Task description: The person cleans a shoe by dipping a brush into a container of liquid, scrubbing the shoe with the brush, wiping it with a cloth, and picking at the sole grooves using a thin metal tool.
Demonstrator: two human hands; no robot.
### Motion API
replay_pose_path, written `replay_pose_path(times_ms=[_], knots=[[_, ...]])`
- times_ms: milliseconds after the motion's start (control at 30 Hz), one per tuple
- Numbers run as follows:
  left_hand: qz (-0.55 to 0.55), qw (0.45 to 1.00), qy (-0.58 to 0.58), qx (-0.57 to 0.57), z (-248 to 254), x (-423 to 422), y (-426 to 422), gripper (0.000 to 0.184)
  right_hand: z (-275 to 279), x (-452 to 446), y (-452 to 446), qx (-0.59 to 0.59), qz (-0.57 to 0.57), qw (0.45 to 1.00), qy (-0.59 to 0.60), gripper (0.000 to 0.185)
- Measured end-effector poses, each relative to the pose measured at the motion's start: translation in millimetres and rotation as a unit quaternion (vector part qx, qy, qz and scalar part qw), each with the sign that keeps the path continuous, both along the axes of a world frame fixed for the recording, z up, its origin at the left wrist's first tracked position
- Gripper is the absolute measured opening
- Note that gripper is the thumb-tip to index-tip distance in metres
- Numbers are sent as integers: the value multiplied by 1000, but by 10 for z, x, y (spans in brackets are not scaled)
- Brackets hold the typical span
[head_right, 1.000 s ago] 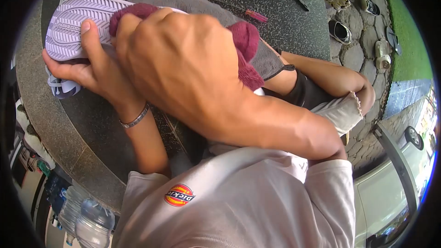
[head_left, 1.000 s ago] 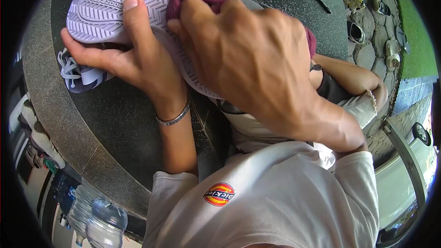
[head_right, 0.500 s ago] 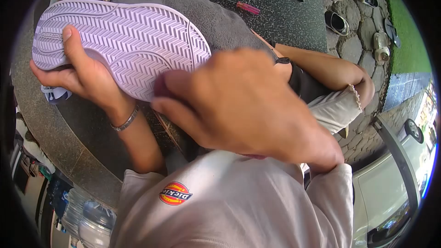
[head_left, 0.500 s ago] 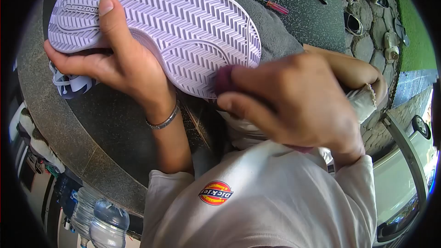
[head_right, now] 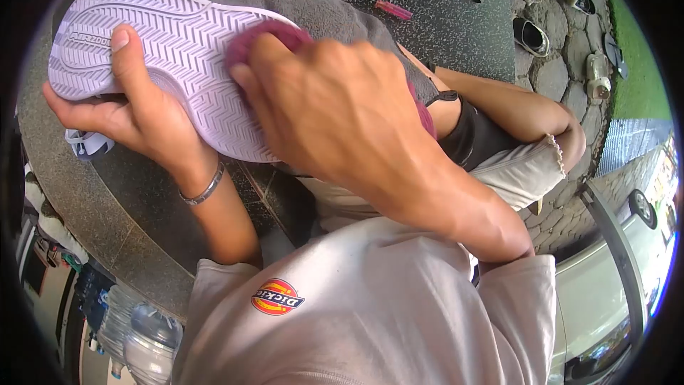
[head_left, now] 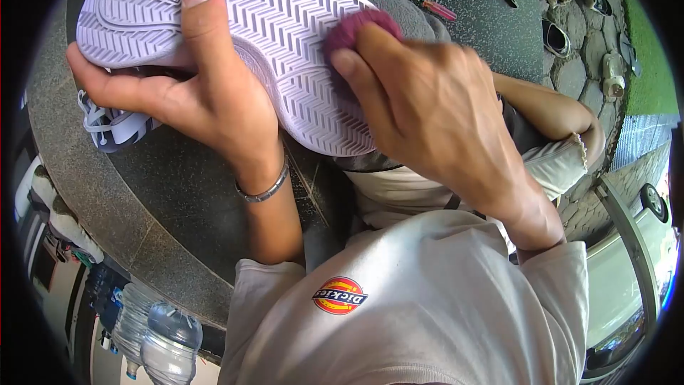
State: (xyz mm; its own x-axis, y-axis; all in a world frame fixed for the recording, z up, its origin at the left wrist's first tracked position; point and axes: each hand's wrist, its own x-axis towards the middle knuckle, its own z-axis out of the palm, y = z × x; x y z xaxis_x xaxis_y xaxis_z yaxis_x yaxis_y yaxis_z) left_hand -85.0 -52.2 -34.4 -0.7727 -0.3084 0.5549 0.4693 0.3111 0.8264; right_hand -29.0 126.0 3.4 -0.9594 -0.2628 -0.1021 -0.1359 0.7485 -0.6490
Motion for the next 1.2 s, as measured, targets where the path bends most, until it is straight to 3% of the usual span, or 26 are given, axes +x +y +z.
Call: replay_pose_path(times_ms=[167,267,300,367,467,533,600,767,867,1000,1033,1200], knots=[[1,999,2,-35,-2,9,-12,87,70,354,259,27,48,992,-109,25],[7,1000,21,22,28,2,47,87,-21,365,580,-13,142,984,-107,32],[7,999,8,35,47,2,54,90,45,232,633,-59,157,970,-175,27],[11,998,-21,58,89,58,63,94,189,25,570,-226,17,964,-141,27],[10,994,-62,85,187,142,167,94,169,-290,283,-321,-69,943,46,27],[39,997,-61,32,184,127,157,82,120,-595,53,-215,-74,941,249,29],[72,995,-68,31,221,134,127,76,-58,-578,-247,-198,-55,955,212,30],[86,991,-100,23,202,158,131,70,-63,-154,-404,12,14,974,226,26],[91,993,-50,57,42,91,91,69,-37,221,-344,63,94,976,185,22],[44,994,-15,97,-29,38,0,68,85,408,-255,44,146,984,96,23],[45,993,-10,108,3,31,38,69,240,374,-184,22,142,990,0,30],[69,994,-37,73,-20,72,-65,66,65,152,37,-154,12,980,122,42]])
